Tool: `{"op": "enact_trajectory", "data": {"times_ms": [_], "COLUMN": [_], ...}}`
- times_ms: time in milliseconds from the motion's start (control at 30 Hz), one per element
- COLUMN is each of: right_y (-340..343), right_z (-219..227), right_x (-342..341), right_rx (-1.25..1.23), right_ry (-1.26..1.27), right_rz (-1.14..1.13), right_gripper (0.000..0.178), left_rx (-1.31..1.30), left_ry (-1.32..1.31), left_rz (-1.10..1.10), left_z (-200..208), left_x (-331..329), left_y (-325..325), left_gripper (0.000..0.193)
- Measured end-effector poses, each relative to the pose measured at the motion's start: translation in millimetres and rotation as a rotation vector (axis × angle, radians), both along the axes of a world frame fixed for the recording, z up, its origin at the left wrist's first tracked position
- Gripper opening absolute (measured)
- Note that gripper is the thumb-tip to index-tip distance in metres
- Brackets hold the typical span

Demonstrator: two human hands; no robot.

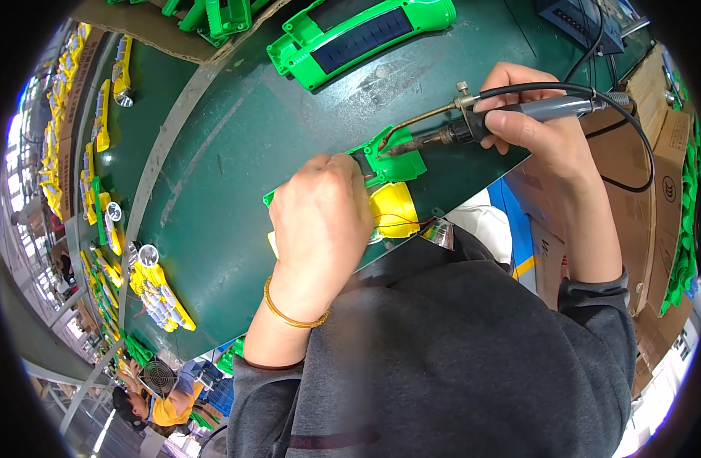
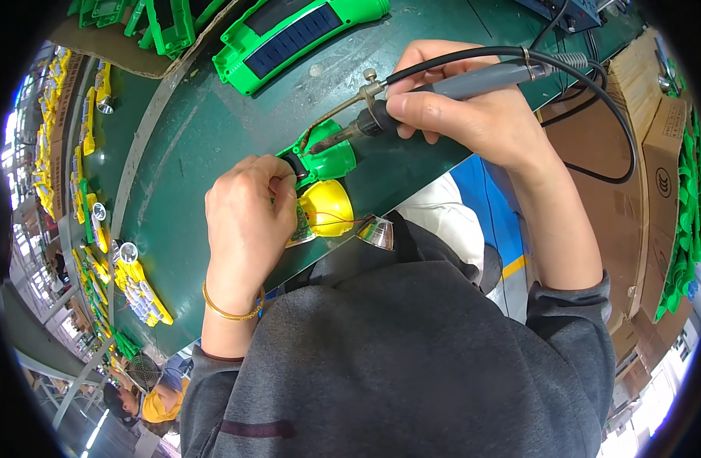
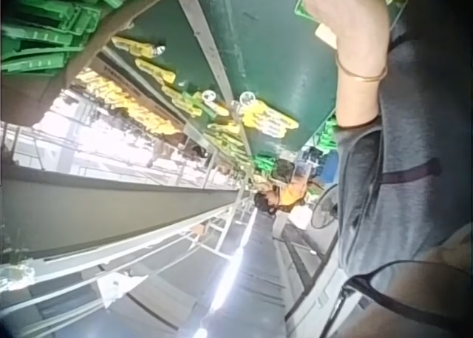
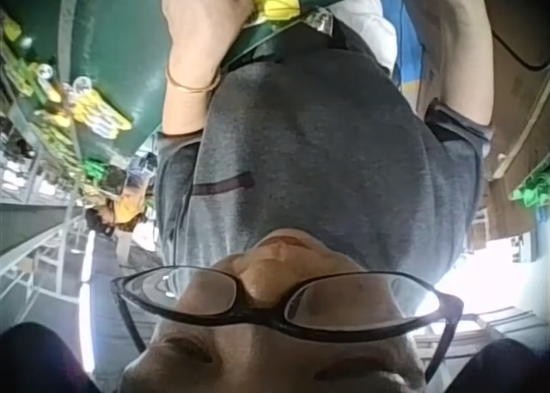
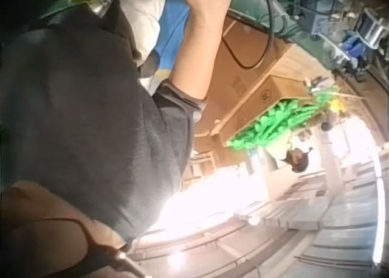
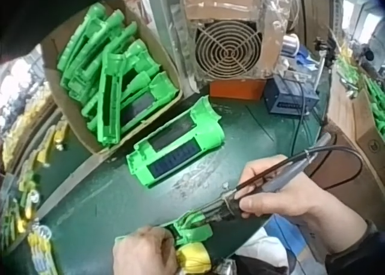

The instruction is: Soldering internal components and assembling the plastic housings for portable LED flashlights on a production line.

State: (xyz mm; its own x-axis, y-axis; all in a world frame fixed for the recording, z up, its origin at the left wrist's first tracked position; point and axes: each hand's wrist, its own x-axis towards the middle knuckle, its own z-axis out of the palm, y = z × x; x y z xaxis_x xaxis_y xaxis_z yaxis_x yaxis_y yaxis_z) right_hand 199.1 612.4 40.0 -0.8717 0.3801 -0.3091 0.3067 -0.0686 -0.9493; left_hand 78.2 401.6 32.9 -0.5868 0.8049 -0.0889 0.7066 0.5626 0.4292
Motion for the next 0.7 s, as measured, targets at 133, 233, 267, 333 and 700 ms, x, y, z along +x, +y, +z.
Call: {"op": "enact_trajectory", "data": {"times_ms": [133,233,267,333,700], "right_y": [-5,-10,-11,-13,-4], "right_z": [2,-1,-2,-4,-25], "right_x": [2,12,15,20,36], "right_rx": [-0.009,-0.053,-0.083,-0.071,-0.223], "right_ry": [0.059,0.1,0.111,0.101,0.228], "right_rz": [-0.105,-0.154,-0.149,-0.165,-0.352], "right_gripper": [0.029,0.028,0.025,0.023,0.029], "left_rx": [-0.056,-0.075,-0.073,-0.089,0.005], "left_ry": [0.024,0.055,0.057,0.068,-0.058], "left_rz": [-0.001,-0.02,-0.019,-0.005,-0.021], "left_z": [2,4,4,6,1], "left_x": [-2,-2,-1,1,-28], "left_y": [4,10,11,13,-24], "left_gripper": [0.01,0.01,0.01,0.008,0.021]}}
